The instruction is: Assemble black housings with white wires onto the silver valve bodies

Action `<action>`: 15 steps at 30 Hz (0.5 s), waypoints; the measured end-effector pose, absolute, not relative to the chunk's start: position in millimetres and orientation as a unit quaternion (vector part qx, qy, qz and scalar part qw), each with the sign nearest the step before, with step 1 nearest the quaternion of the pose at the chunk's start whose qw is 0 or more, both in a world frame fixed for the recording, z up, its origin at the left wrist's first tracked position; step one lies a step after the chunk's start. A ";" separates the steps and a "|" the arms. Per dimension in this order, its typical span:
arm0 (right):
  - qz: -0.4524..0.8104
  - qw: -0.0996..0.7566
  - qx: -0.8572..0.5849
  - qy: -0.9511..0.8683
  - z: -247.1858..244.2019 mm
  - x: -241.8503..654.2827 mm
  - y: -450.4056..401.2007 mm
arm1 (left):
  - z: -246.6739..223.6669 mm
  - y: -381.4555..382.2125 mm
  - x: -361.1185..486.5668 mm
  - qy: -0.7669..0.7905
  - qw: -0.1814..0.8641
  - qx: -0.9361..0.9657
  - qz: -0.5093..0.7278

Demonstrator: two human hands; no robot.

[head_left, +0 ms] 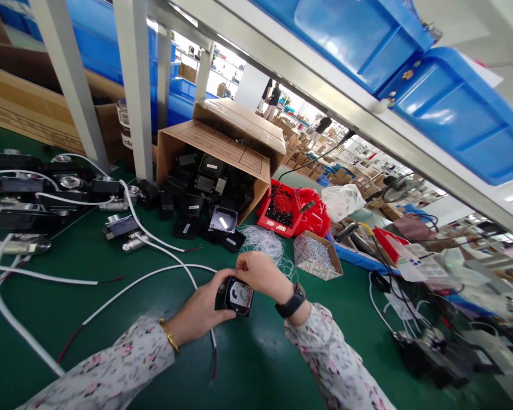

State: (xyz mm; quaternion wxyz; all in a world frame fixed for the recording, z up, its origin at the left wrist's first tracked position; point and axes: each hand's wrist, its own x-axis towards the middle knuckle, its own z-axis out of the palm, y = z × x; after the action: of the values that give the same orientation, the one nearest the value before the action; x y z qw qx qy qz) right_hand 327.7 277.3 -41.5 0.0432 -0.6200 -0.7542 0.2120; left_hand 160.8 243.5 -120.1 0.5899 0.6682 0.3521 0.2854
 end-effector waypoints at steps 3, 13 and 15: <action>0.236 0.034 -0.606 -0.759 -42.4 333.0 284.1 | -118.8 244.3 159.8 0.344 0.580 0.680 0.289; 0.431 0.143 -0.619 -0.641 -60.5 368.0 253.0 | -121.9 250.9 159.8 0.338 0.567 0.700 0.271; 0.481 0.185 -0.634 -0.577 -68.7 367.0 237.1 | -126.3 249.8 159.6 0.335 0.561 0.706 0.273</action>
State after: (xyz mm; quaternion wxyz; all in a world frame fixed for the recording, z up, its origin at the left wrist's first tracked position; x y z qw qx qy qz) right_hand 367.0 237.1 -68.7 0.1849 -0.6338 -0.5766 0.4813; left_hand 159.6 249.8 -126.3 0.5613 0.7057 0.3352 0.2732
